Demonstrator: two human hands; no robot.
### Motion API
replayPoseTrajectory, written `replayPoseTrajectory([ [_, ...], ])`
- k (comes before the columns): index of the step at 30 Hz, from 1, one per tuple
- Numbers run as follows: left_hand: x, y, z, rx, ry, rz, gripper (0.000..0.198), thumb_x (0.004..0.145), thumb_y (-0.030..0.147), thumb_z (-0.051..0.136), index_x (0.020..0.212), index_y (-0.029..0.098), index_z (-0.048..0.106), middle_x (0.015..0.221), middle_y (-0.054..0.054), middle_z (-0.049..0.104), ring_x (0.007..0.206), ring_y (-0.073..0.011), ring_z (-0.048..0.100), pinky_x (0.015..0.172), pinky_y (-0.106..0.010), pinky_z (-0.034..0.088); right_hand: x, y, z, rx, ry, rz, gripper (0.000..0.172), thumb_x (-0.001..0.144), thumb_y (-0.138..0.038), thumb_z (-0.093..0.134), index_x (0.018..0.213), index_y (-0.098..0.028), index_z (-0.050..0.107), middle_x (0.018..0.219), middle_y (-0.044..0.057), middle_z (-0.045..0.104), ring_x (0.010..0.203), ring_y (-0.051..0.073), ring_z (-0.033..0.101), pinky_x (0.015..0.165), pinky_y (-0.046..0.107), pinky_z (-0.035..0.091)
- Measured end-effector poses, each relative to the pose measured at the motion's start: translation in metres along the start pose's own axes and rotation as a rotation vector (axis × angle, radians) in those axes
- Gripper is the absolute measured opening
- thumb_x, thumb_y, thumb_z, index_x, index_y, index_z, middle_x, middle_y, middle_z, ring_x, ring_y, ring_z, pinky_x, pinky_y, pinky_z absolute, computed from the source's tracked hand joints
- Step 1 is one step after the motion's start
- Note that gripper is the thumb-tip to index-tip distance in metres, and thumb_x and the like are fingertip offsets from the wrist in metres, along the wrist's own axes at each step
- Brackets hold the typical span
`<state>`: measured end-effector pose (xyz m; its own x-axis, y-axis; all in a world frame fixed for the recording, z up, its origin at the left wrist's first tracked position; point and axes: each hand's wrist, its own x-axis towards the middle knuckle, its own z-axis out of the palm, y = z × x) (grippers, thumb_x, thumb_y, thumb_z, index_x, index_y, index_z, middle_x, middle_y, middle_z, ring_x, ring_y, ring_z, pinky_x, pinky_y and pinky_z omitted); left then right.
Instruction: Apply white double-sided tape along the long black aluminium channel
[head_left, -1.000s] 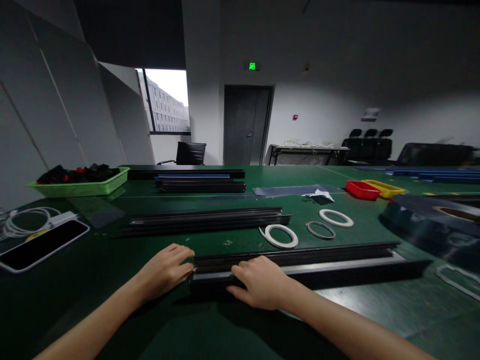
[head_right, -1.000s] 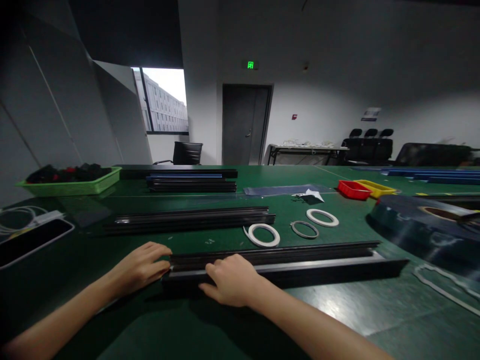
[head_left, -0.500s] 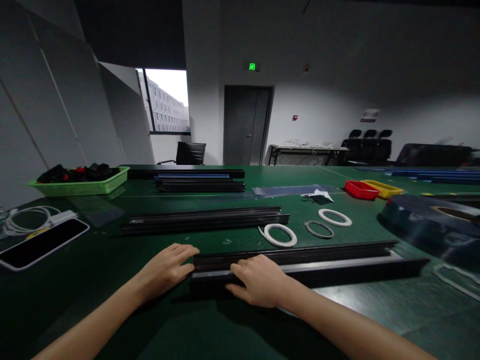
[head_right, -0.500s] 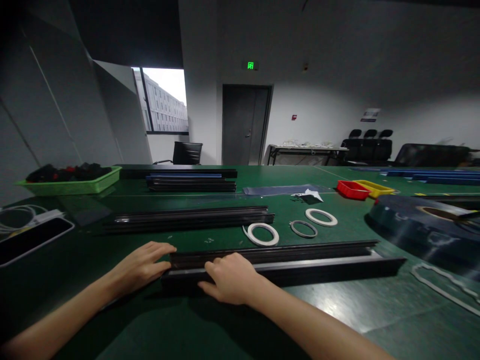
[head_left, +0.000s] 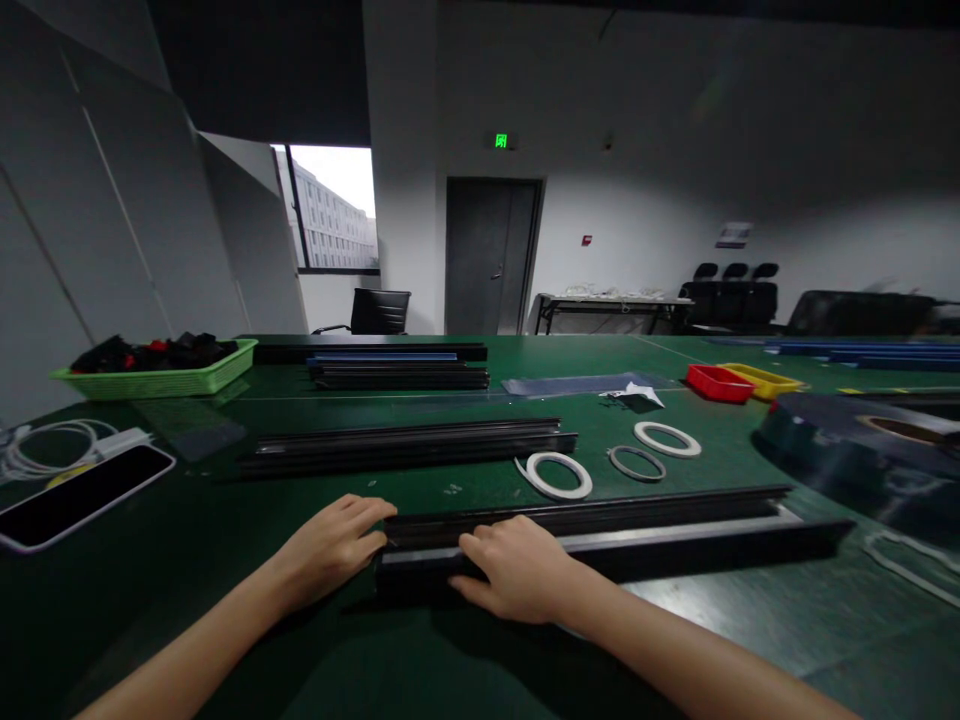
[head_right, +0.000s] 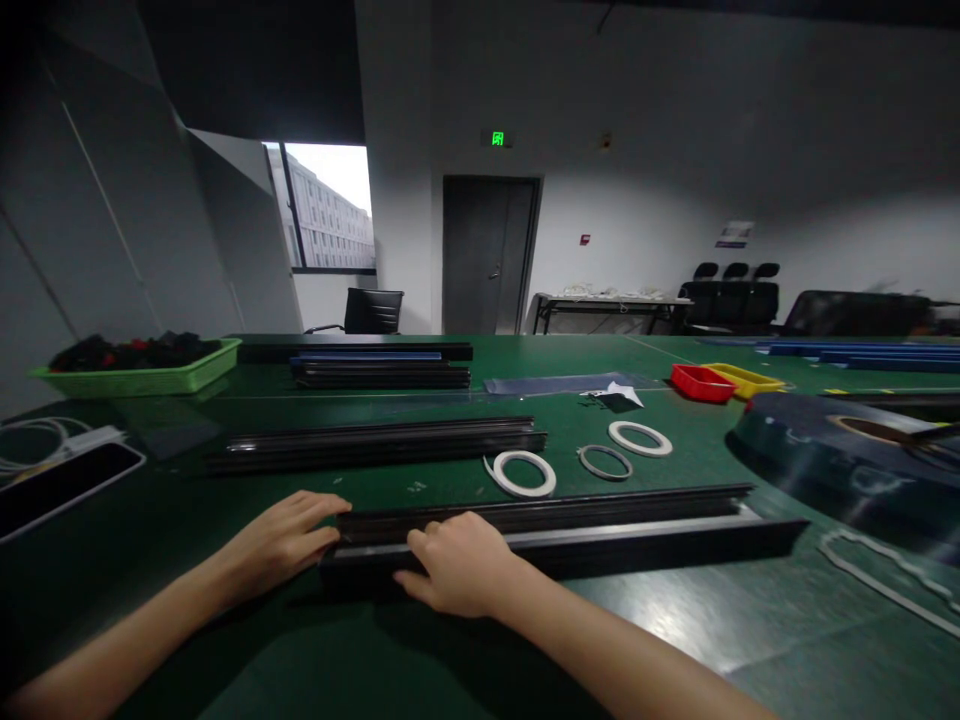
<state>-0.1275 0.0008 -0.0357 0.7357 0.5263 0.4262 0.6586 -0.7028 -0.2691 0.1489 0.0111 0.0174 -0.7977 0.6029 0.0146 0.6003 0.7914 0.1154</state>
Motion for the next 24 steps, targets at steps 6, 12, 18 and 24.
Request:
replayPoseTrajectory([
  [6,0.002,0.001,-0.002,0.007,0.001,-0.001,0.015,0.087,0.013,0.045,0.087,0.015,0.06,0.11,-0.009,0.057,0.105,-0.0214,0.052,0.083,-0.037,0.045,0.0,0.0,0.0,-0.006,0.011,-0.007,0.043,0.086,-0.052,0.035,0.089,-0.017,0.06,0.084,0.008,0.067,0.071,0.021,0.062,0.06,0.029,0.042],
  [12,0.003,0.003,-0.001,0.007,0.022,-0.007,0.012,0.087,0.016,0.048,0.088,0.015,0.059,0.111,-0.009,0.057,0.105,-0.021,0.052,0.086,-0.037,0.044,-0.001,-0.001,-0.001,0.006,0.004,0.002,0.042,0.086,-0.052,0.036,0.09,-0.017,0.06,0.085,0.008,0.067,0.073,0.021,0.062,0.063,0.029,0.042],
  [18,0.004,0.003,-0.002,-0.013,0.026,-0.007,0.01,0.085,0.018,0.05,0.087,0.016,0.06,0.112,-0.009,0.057,0.105,-0.0212,0.052,0.087,-0.038,0.043,-0.002,0.0,0.0,0.001,0.008,0.003,0.043,0.085,-0.052,0.036,0.089,-0.017,0.06,0.084,0.008,0.067,0.072,0.021,0.062,0.061,0.029,0.042],
  [24,0.004,0.004,-0.01,-0.037,0.01,-0.019,0.014,0.086,0.02,0.049,0.089,0.018,0.063,0.113,-0.009,0.057,0.107,-0.0209,0.051,0.087,-0.037,0.044,-0.002,0.001,0.002,-0.002,0.017,0.004,0.044,0.085,-0.053,0.036,0.09,-0.017,0.06,0.084,0.008,0.067,0.071,0.021,0.062,0.061,0.029,0.042],
])
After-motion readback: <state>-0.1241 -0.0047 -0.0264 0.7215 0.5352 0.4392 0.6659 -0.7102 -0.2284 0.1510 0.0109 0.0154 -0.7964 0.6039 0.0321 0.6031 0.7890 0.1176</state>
